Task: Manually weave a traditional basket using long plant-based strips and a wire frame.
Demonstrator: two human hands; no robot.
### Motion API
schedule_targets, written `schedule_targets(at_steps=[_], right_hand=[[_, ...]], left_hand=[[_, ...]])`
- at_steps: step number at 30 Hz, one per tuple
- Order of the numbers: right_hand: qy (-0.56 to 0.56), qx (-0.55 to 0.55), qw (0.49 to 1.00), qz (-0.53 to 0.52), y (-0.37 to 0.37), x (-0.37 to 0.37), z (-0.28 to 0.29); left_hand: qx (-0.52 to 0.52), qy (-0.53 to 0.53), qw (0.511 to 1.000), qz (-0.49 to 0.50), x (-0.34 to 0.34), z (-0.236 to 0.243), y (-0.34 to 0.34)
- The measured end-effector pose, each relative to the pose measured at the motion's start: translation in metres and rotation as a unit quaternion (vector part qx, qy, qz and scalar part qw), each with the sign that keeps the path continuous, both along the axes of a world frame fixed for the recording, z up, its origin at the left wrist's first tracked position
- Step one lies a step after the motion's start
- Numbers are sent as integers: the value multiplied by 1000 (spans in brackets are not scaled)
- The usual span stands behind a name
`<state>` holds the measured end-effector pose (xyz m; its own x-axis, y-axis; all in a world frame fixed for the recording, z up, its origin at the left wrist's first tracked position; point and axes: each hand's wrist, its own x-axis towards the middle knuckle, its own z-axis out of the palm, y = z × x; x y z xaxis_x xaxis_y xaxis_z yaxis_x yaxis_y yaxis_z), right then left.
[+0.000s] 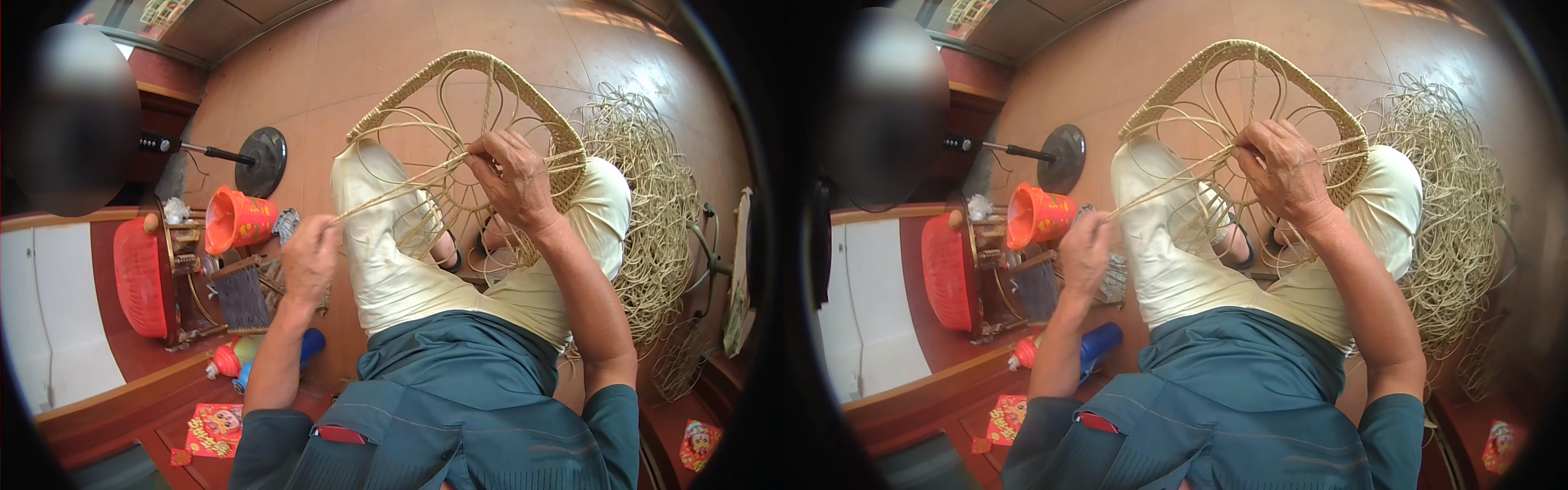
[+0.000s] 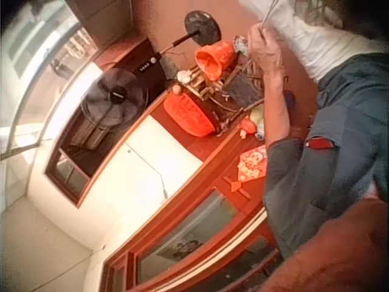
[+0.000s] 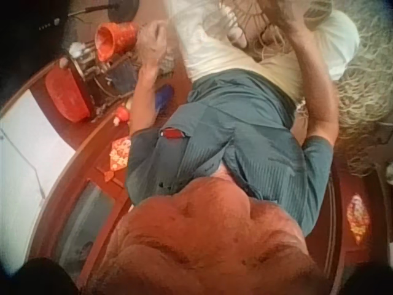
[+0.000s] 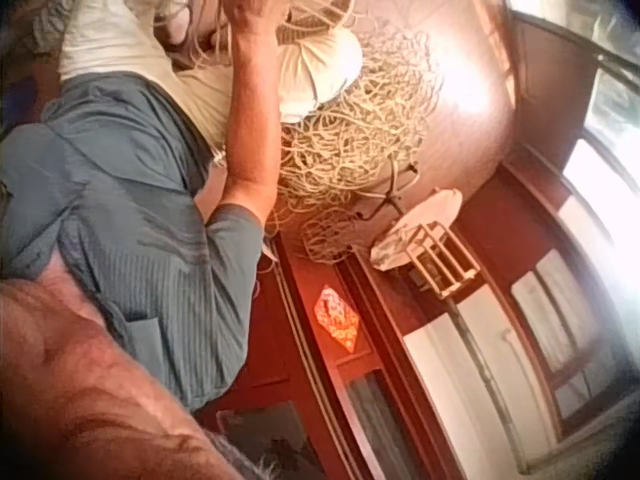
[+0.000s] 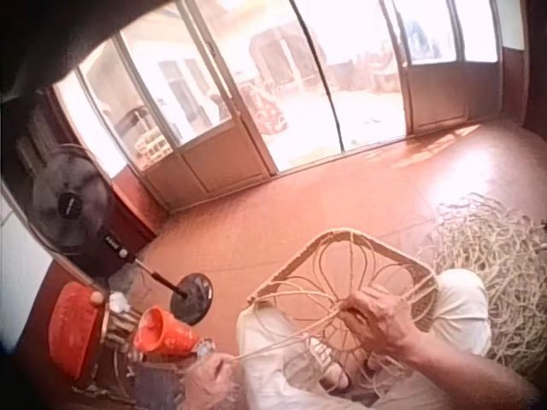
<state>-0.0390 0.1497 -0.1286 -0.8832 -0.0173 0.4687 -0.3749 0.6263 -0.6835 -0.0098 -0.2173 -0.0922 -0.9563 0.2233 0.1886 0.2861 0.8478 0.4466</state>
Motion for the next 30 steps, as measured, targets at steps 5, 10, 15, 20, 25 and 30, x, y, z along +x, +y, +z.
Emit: schedule_targets(at_steps=[5, 10, 15, 20, 25, 30], right_hand=[[6, 3, 1000, 2, 1, 0, 1], [-8, -5, 1000, 8, 2, 4, 2], [7, -29, 999, 14, -2, 2, 0], [-24, -7, 1000, 6, -1, 4, 0], [-26, 5, 1000, 5, -2, 2, 2], [-22, 11, 1000, -1, 2, 4, -3]], left_hand=[[-135, 48, 975, 168, -21, -9, -170], [-311, 66, 883, 346, -35, 15, -333], [-383, 65, 793, 469, -40, 72, -431], [-401, 41, 723, 562, -51, 117, -475], [-394, 43, 703, 591, -53, 151, -460], [-449, -150, 796, 378, -108, 165, -404]])
